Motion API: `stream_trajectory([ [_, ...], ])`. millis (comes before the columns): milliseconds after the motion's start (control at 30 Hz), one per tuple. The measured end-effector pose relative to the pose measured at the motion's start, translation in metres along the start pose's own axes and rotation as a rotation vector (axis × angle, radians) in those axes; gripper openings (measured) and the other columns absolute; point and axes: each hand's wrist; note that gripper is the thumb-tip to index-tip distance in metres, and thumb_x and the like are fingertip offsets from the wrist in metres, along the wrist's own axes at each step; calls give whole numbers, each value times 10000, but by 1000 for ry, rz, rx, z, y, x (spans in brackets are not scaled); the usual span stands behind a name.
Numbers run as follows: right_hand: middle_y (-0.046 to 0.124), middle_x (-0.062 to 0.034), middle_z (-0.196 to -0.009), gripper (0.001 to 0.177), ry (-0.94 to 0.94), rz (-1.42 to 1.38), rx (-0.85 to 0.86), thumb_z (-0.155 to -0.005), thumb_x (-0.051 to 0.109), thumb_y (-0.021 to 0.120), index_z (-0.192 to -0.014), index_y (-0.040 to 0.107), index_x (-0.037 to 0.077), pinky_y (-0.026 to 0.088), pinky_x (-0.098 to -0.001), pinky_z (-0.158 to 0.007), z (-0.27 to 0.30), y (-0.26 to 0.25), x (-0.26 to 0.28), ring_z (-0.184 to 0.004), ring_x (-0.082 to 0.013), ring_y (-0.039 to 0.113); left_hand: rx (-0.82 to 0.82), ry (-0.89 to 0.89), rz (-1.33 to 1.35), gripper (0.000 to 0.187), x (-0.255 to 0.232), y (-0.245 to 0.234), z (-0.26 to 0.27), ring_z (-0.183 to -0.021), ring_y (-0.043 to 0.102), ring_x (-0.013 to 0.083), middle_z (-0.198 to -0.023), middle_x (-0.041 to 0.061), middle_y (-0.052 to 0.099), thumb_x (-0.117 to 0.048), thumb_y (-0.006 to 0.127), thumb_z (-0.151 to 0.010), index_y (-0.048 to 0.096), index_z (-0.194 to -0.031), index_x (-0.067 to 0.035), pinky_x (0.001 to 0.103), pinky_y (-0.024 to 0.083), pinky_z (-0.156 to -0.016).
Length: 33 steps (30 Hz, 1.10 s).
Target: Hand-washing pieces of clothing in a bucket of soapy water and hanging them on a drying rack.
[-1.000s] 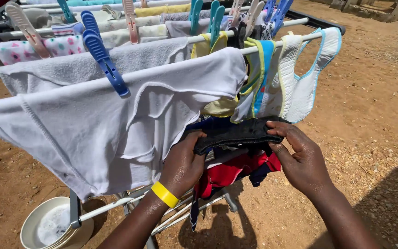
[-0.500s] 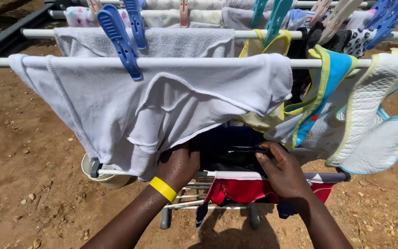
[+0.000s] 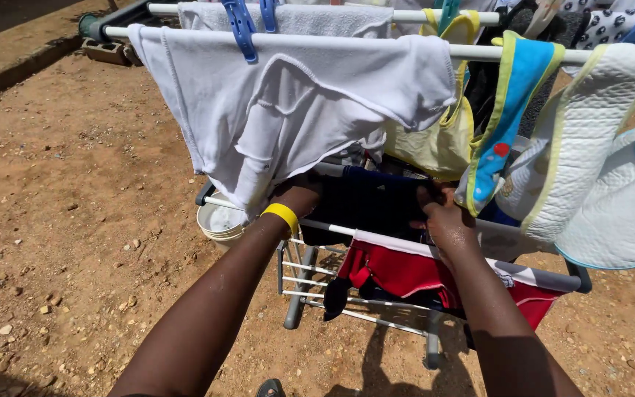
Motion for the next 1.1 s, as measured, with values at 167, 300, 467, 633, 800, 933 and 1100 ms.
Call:
stream_trajectory([
  [167, 628, -58, -1058, 388, -259, -34, 14, -836, 59, 634, -1217, 563, 57, 571, -342, -720, 3, -4, 8, -922, -188, 647, -14, -186, 495, 542, 3, 5, -17, -1091, 637, 278, -1226, 147, 707, -426, 540, -926, 674, -1306, -65, 381, 451, -1009],
  [300, 677, -102, -1003, 335, -257, 331, -184, -874, 107, 669, -1207, 642, 90, 516, -346, -788, 7, -3, 13, -876, -248, 635, -63, -159, 709, 594, -52, -60, 54, -1132, 606, 290, -1278, 133, 664, -511, 457, -944, 573, -1384, -129, 375, 430, -1021],
  [467, 750, -66, -1027, 197, -404, 569, -254, -929, 258, 726, -1044, 741, 99, 493, -340, -877, -29, -4, -5, -946, -201, 672, -136, -62, 703, 628, -80, -73, 27, -1229, 505, 330, -1372, 162, 545, -550, 433, -985, 516, -1418, -104, 414, 365, -1051],
  [633, 747, -37, -1000, 279, -368, 469, -240, -949, 348, 722, -1097, 715, 111, 530, -345, -862, -59, -7, -24, -928, -186, 702, -209, -65, 727, 666, 3, 42, -88, -1326, 403, 364, -1467, 184, 426, -590, 410, -1025, 459, -1453, -82, 449, 299, -1081],
  [800, 750, -61, -1021, 286, -208, 586, -218, -974, 351, 716, -1145, 729, 122, 516, -369, -893, -56, -16, -16, -952, -210, 697, -160, 324, 566, 539, 59, 101, -124, -1204, 466, 373, -1352, 226, 499, -445, 408, -1042, 482, -1376, -28, 483, 357, -1011],
  [933, 728, -110, -1135, 289, -520, 1122, -58, -954, 250, 694, -1220, 712, 139, 499, -411, -910, -43, -27, -22, -1028, -294, 652, -74, 243, 471, 426, -20, 9, -15, -1063, 530, 338, -1211, 208, 574, -355, 443, -1020, 527, -1291, -38, 487, 422, -950],
  [1100, 741, -105, -1097, 262, -527, 904, 180, -942, 220, 638, -1181, 683, 123, 558, -395, -884, -101, -101, -98, -997, -281, 698, 0, 173, 382, 314, -26, -7, 12, -923, 595, 299, -1071, 185, 650, -267, 482, -998, 573, -1207, -51, 487, 490, -890],
])
Point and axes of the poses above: each hand's wrist, its own z-axis away from the middle knuckle, its own y-axis out of the palm, x = y × z
